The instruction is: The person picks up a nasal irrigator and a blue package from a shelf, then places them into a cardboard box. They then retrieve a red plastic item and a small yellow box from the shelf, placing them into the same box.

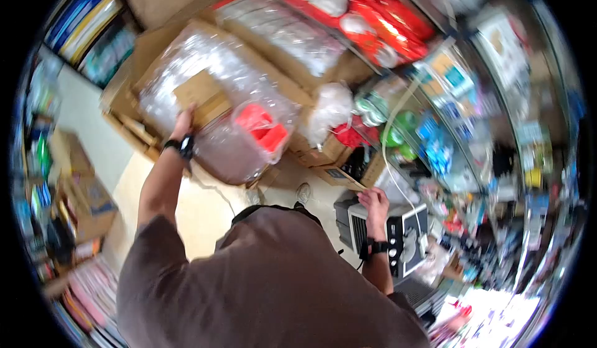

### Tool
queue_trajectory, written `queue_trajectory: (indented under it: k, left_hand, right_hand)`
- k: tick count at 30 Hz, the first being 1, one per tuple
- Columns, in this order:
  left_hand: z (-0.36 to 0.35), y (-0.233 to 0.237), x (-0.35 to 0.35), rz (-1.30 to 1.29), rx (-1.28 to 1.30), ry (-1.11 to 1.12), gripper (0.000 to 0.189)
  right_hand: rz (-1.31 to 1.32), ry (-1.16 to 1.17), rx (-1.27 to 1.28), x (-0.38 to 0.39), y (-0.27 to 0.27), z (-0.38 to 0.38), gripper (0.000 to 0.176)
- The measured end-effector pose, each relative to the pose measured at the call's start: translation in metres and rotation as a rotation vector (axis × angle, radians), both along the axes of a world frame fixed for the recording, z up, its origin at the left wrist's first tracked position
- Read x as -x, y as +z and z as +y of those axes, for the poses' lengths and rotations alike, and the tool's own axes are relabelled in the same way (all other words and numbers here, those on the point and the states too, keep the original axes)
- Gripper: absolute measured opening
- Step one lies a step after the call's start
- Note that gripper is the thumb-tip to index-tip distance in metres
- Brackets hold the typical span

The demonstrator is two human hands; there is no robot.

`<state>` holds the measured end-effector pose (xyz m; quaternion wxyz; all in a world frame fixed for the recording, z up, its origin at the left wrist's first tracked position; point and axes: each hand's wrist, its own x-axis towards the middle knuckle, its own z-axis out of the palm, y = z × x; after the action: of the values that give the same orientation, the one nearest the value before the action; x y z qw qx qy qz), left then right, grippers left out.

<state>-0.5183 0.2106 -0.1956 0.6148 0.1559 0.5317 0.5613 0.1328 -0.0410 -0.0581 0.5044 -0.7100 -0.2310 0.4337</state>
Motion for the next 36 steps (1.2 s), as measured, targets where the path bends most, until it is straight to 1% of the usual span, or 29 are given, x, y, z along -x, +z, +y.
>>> queue_trajectory:
  k: [1,2,3,5,6,7,9,10,11,12,13,14,15,16,17,18,19,20,22,24,25,26,28,30,31,32,35,36]
  left_hand:
    - [-0.01,0.034,-0.012,0.063,0.082,0.003,0.041]
    - [-0.003,0.009,0.005,0.087,0.135,-0.06,0.037]
    - [0.004,-0.014,0.013,0.09,0.149,-0.032,0.038]
    - [-0.002,-0.001,0.016,0.167,0.282,-0.044,0.04]
    - [-0.007,0.014,0.007,0.173,0.296,0.027,0.041]
    - [-0.014,0.03,-0.003,0.179,0.31,0.1,0.042]
    - [-0.018,0.047,-0.004,0.225,0.377,-0.013,0.059]
    - [-0.025,0.059,-0.011,0.259,0.302,-0.011,0.055]
    - [-0.037,0.082,-0.029,0.29,0.228,-0.007,0.052]
    - [-0.052,0.118,-0.058,0.307,0.168,0.02,0.054]
    - [-0.058,0.128,-0.07,0.336,0.107,0.011,0.053]
    - [-0.067,0.142,-0.089,0.32,0.075,0.043,0.052]
    - [-0.075,0.158,-0.108,0.303,0.043,0.077,0.051]
    - [-0.081,0.171,-0.122,0.265,0.018,0.018,0.051]
    - [-0.088,0.186,-0.138,0.227,-0.007,-0.04,0.05]
    - [-0.096,0.21,-0.165,0.149,-0.035,-0.079,0.046]
    - [-0.099,0.208,-0.169,0.086,-0.068,-0.177,0.042]
    - [-0.103,0.216,-0.183,0.04,-0.079,-0.23,0.04]
    - [-0.116,0.233,-0.212,-0.004,-0.094,-0.287,0.037]
    - [-0.125,0.244,-0.233,0.004,-0.107,-0.295,0.035]
    - [-0.128,0.244,-0.238,-0.001,-0.107,-0.264,0.034]
    - [-0.131,0.243,-0.242,-0.005,-0.107,-0.234,0.033]
    - [-0.139,0.246,-0.252,-0.003,-0.097,-0.176,0.03]
    - [-0.147,0.248,-0.262,-0.003,-0.062,-0.105,0.031]
    - [-0.151,0.247,-0.265,-0.003,-0.043,-0.07,0.031]
    - [-0.156,0.244,-0.267,-0.013,-0.058,-0.083,0.031]
    - [-0.168,0.237,-0.275,-0.03,-0.042,-0.068,0.031]
    - [-0.171,0.239,-0.28,-0.008,-0.029,-0.059,0.032]
  right_hand:
    - [-0.01,0.012,-0.002,0.0,0.002,0.003,0.024]
    - [-0.005,-0.013,-0.018,-0.001,0.002,0.007,0.023]
    - [0.003,-0.03,-0.03,-0.002,0.0,0.011,0.023]
    - [-0.012,-0.03,-0.045,-0.009,-0.005,0.021,0.023]
    - [-0.018,-0.021,-0.05,-0.013,-0.006,0.028,0.023]
    - [-0.111,0.026,-0.021,-0.02,-0.005,0.035,0.021]
    - [-0.043,-0.038,-0.099,-0.028,0.0,0.05,0.02]
    - [-0.138,-0.01,-0.109,-0.036,0.004,0.059,0.02]
    - [-0.233,0.022,-0.115,-0.047,0.007,0.069,0.019]
    - [-0.251,0.044,-0.107,-0.062,0.005,0.082,0.02]
    - [-0.328,0.062,-0.166,-0.081,-0.005,0.096,0.019]
    - [-0.409,0.061,-0.175,-0.088,0.004,0.111,0.017]
    - [-0.407,0.031,-0.225,-0.093,0.011,0.127,0.016]
    - [-0.434,0.022,-0.263,-0.109,0.002,0.148,0.014]
    - [-0.537,0.074,-0.244,-0.117,0.011,0.166,0.013]
    - [-0.64,0.126,-0.225,-0.121,0.022,0.184,0.013]
    - [-0.628,0.093,-0.284,-0.129,0.018,0.209,0.013]
    - [-0.614,0.062,-0.342,-0.134,0.014,0.232,0.013]
    - [-0.621,0.048,-0.251,-0.132,0.035,0.269,0.018]
    - [-0.612,0.026,-0.352,-0.134,0.037,0.307,0.028]
    - [-0.605,0.017,-0.404,-0.129,0.04,0.32,0.033]
    - [-0.642,0.042,-0.375,-0.126,0.044,0.331,0.037]
    - [-0.718,0.092,-0.318,-0.117,0.069,0.344,0.047]
    - [-0.856,0.125,-0.274,-0.115,0.06,0.366,0.057]
    - [-0.876,0.144,-0.338,-0.117,0.049,0.375,0.063]
    - [-0.896,0.165,-0.401,-0.119,0.039,0.385,0.07]
    - [-0.976,0.113,-0.467,-0.116,0.02,0.408,0.079]
    - [-0.956,0.248,-0.313,-0.115,0.028,0.408,0.082]
